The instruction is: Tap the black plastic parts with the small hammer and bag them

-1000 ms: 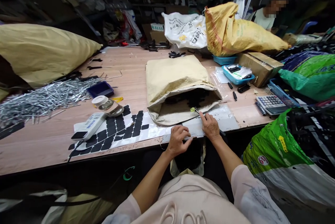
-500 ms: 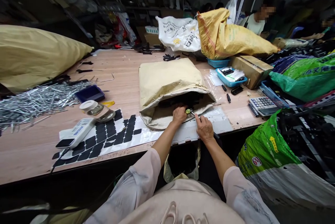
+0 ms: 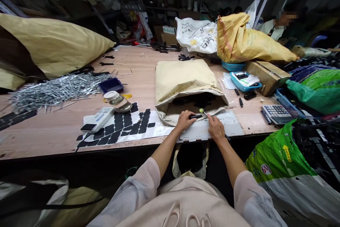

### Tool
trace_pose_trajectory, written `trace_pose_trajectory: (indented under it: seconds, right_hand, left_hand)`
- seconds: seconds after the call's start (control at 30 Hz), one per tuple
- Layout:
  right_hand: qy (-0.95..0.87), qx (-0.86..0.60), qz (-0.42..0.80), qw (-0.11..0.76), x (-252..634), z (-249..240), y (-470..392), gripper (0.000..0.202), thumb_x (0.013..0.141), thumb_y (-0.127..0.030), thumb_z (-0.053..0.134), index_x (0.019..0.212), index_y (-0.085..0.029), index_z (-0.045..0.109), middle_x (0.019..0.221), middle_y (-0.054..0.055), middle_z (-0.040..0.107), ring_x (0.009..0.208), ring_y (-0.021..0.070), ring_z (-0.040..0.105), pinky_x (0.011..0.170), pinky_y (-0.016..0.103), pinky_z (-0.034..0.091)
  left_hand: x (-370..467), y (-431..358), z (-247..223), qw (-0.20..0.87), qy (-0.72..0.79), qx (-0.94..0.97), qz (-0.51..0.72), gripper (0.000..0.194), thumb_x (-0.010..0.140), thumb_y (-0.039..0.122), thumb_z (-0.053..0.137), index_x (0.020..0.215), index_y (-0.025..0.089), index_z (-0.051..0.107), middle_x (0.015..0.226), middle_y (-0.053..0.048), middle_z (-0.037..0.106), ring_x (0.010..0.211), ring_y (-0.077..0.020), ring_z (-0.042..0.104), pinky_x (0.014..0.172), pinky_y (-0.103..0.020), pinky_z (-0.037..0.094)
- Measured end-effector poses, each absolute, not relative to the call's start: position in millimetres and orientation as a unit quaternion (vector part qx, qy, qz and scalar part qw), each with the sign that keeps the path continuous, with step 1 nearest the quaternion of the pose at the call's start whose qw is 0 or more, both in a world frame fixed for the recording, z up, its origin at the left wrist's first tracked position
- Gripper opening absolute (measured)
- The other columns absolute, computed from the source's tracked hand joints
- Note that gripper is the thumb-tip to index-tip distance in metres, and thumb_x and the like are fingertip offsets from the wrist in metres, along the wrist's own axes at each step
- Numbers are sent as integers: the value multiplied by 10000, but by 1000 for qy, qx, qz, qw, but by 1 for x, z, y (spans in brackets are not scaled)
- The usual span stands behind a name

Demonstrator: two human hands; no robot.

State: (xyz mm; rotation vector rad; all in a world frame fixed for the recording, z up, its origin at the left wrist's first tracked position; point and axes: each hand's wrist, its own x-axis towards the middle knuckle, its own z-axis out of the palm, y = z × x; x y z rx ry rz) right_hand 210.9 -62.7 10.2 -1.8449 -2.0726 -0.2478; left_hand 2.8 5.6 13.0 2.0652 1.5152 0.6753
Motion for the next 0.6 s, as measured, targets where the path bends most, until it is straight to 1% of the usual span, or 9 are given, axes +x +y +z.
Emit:
trace_pose_trajectory:
  seconds: [0.1, 0.17, 0.3, 0.43, 0.6]
  right_hand:
    - [-711, -661, -41, 238, 208, 16, -66, 458, 996, -191, 387, 1426, -214, 544, 1047, 87, 631, 886, 215, 588, 705, 285, 471]
    - [-704, -652, -15, 280, 204, 20, -71, 467, 1008, -209, 368, 1450, -206, 519, 1079, 95, 636, 915, 219, 609, 740, 295, 500]
    - [-718, -617, 3, 322, 192, 30, -81, 483, 1024, -239, 350, 1486, -200, 487, 1073, 112, 640, 955, 233, 626, 800, 316, 524]
    - [-725, -607, -30, 326, 184, 29, -91, 497, 1031, -232, 345, 1512, -193, 463, 1089, 126, 635, 948, 231, 622, 823, 315, 520]
    - [-736, -625, -53, 255, 184, 18, -92, 483, 1016, -187, 352, 1462, -191, 535, 951, 89, 622, 815, 201, 601, 700, 260, 490]
  left_hand:
    - [5, 6, 12, 239, 558, 753, 252, 216, 850, 327, 730, 1056, 267, 754, 1042, -39, 645, 1035, -226, 537, 938, -348, 414]
    - [6, 6, 10, 240, 562, 749, 254, 214, 855, 345, 730, 1056, 277, 760, 1053, -40, 636, 1049, -227, 534, 942, -350, 412]
    - [6, 6, 9, 253, 565, 744, 253, 210, 860, 365, 736, 1053, 289, 765, 1047, -34, 628, 1053, -226, 526, 944, -349, 406]
    - [7, 5, 11, 248, 565, 740, 266, 229, 858, 347, 748, 1076, 278, 731, 1052, -28, 642, 1050, -221, 519, 945, -344, 395]
    - [8, 2, 13, 234, 570, 740, 270, 149, 866, 337, 743, 980, 247, 711, 1030, -31, 644, 1027, -217, 516, 929, -339, 392]
